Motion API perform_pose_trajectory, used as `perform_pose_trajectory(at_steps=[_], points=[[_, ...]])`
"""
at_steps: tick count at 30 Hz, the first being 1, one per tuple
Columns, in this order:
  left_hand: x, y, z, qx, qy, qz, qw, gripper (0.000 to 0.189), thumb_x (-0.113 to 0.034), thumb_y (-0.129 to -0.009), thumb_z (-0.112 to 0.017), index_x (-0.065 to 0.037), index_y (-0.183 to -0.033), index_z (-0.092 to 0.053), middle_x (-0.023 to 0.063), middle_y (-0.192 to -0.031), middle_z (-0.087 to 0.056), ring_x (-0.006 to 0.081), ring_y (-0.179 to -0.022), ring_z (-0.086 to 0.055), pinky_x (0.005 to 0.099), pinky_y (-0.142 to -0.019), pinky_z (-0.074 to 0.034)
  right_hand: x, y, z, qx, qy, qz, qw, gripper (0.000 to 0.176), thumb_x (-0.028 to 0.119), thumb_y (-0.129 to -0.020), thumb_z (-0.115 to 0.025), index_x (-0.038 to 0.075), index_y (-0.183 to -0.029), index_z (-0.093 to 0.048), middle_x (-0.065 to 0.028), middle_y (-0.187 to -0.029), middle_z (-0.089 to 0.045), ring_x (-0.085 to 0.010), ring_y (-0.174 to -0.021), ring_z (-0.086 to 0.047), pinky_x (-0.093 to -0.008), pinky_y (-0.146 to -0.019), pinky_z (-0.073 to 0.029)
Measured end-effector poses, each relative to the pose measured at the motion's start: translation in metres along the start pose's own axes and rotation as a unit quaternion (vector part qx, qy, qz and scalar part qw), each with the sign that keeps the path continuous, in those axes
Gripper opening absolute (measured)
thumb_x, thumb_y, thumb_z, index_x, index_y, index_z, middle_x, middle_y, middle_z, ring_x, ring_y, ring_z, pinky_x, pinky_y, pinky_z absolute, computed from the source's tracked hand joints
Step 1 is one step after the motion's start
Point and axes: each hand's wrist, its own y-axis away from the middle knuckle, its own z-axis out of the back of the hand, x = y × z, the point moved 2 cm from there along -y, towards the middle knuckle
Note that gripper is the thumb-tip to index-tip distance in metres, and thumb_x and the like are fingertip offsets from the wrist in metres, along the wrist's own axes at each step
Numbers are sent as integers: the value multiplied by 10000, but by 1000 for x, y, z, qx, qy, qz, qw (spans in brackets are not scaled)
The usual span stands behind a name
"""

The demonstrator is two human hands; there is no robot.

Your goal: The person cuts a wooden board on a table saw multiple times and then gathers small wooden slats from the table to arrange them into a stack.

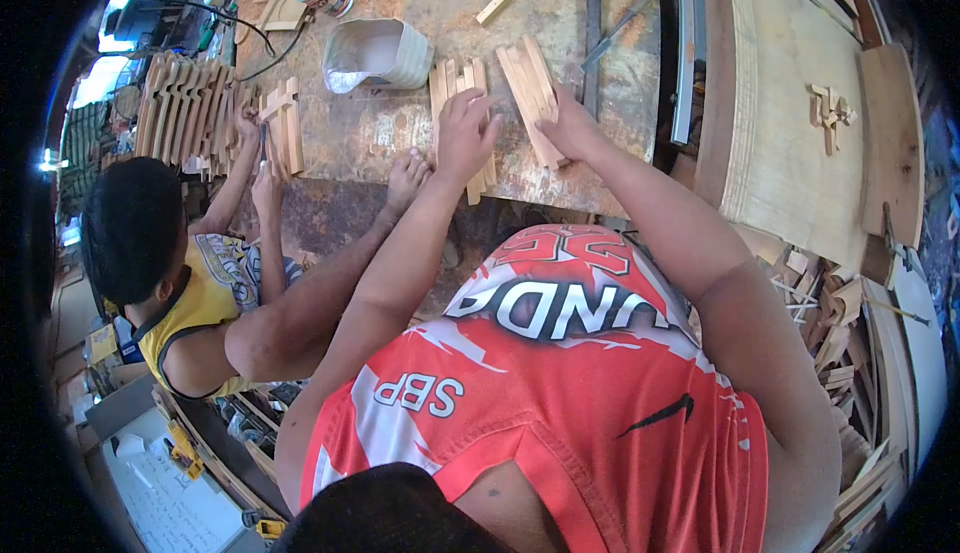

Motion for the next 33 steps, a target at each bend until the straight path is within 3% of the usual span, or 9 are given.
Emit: perform_pose_trajectory(at_steps=[8, 17, 22, 26, 27, 28, 30, 31, 33], points=[[-2, -20, -30, 48, 14, -56, 997, 392, -205, -837, -731, -136, -1216, -657, 106, -1286, -574, 323, -1235, -506, 447, -1044, -405, -6, -1, -8, -11, -20, 34, 999, 727, 219, -825, -759, 10, -1420, -397, -246, -1321, -562, -392, -1226, -560, -427, -1027, -453], [13, -4, -19, 44, 1, -53, 998, 402, -255, -814, -756, -132, -1187, -672, 102, -1325, -562, 319, -1279, -477, 467, -1076, -361, -2, -7, -37, 11, 14, 38, 999, 832, 264, -792, -784, -19, -1448, -359, -276, -1340, -543, -401, -1237, -550, -425, -1056, -433], [14, -2, -15, 55, 8, -56, 997, 379, -243, -810, -745, -122, -1161, -672, 134, -1337, -545, 337, -1288, -462, 474, -1095, -340, 3, 10, -20, 10, -26, -27, 999, 760, 240, -791, -771, 17, -1415, -399, -256, -1266, -599, -388, -1186, -591, -435, -1005, -470], [11, 0, -15, 43, -13, -46, 998, 378, -200, -789, -732, -106, -1147, -653, 177, -1329, -525, 370, -1274, -455, 500, -1088, -332, 22, 16, -14, 20, -41, -25, 999, 735, 275, -790, -758, 35, -1395, -415, -249, -1225, -619, -380, -1135, -619, -432, -965, -491], [10, 0, -17, 37, -19, -45, 998, 381, -192, -770, -740, -97, -1126, -646, 183, -1311, -526, 370, -1262, -458, 511, -1080, -330, 25, 14, -19, 8, -7, -28, 1000, 661, 297, -791, -747, 36, -1338, -485, -248, -1177, -638, -376, -1088, -637, -433, -936, -503], [14, -3, -17, 64, 8, -39, 997, 417, -218, -785, -723, -90, -1167, -615, 196, -1327, -514, 397, -1271, -446, 532, -1094, -313, 27, 11, -23, -7, 30, -35, 999, 595, 318, -791, -736, 36, -1282, -555, -247, -1129, -657, -373, -1040, -656, -435, -906, -516], [19, 1, -27, 15, 8, -40, 999, 464, -262, -812, -698, -87, -1228, -590, 216, -1363, -487, 410, -1299, -423, 543, -1108, -296, -9, -20, -59, 84, 32, 57, 994, 446, 363, -794, -712, 39, -1099, -686, -235, -1016, -688, -364, -949, -681, -453, -844, -534], [20, 0, -28, 26, -20, -53, 998, 507, -298, -835, -673, -85, -1283, -569, 231, -1403, -456, 405, -1329, -400, 554, -1116, -281, 15, -3, -42, 68, 116, 49, 990, 363, 359, -800, -704, 47, -983, -735, -224, -943, -698, -344, -901, -695, -466, -803, -544], [9, -7, -27, 69, -56, -78, 993, 583, -316, -847, -673, -147, -1386, -530, 198, -1505, -390, 395, -1403, -334, 562, -1141, -238, 39, 11, -13, 140, 143, 15, 980, 428, 412, -837, -681, 64, -1085, -710, -216, -1028, -693, -369, -985, -674, -466, -862, -528]])
